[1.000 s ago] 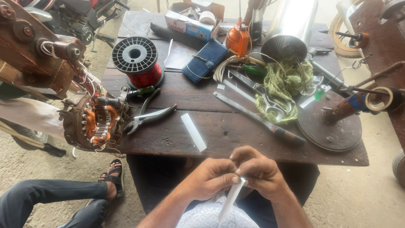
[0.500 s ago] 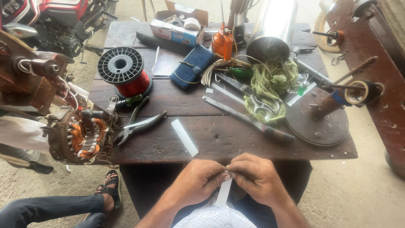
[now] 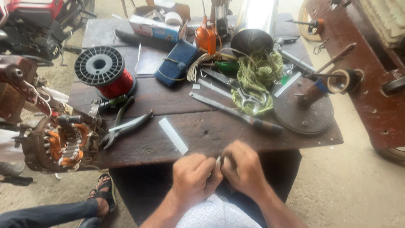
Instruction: The person folds small white strips of paper and places them into a motor stator assembly. They then handle a white wire, straightening it with both hands. The work takes place at a cluttered wooden table with various tools and materials.
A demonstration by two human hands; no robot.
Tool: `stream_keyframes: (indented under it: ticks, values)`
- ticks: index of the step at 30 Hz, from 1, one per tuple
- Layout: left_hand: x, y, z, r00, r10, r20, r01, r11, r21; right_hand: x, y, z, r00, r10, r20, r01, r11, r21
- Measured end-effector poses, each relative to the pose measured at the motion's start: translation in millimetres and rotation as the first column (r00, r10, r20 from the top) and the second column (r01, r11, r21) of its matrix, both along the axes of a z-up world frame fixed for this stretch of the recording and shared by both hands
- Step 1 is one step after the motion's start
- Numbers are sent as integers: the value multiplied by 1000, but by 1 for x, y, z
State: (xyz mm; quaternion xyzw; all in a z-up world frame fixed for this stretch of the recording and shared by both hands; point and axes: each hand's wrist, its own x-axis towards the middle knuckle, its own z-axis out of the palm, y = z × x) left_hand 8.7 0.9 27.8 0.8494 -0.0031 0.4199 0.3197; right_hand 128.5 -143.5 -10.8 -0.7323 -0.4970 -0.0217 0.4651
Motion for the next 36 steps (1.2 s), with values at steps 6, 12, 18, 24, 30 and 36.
stream_keyframes:
  ticks: [6,12,18,24,30,36]
  values:
    - [-8,9,10,995,-36,92,35,999,11,14,6,-23,362,169,-917,88,973,213]
    - [-7,-2,-14,990,-137,17,138,989,-61,11,8,-19,331,275,-902,117,937,329]
    - [-13,2,-29,991,-103,-85,58,907,-417,3,8,-5,522,195,-830,34,968,249]
    - [-5,17,-25,957,-263,-120,109,712,-693,-7,3,7,469,239,-850,-92,971,222]
    - [-9,20,-24,919,-369,-138,166,681,-714,-7,-5,0,452,311,-836,-219,947,234]
    - [-11,20,-28,886,-448,-124,223,644,-731,-9,-4,-9,488,307,-817,-154,952,266]
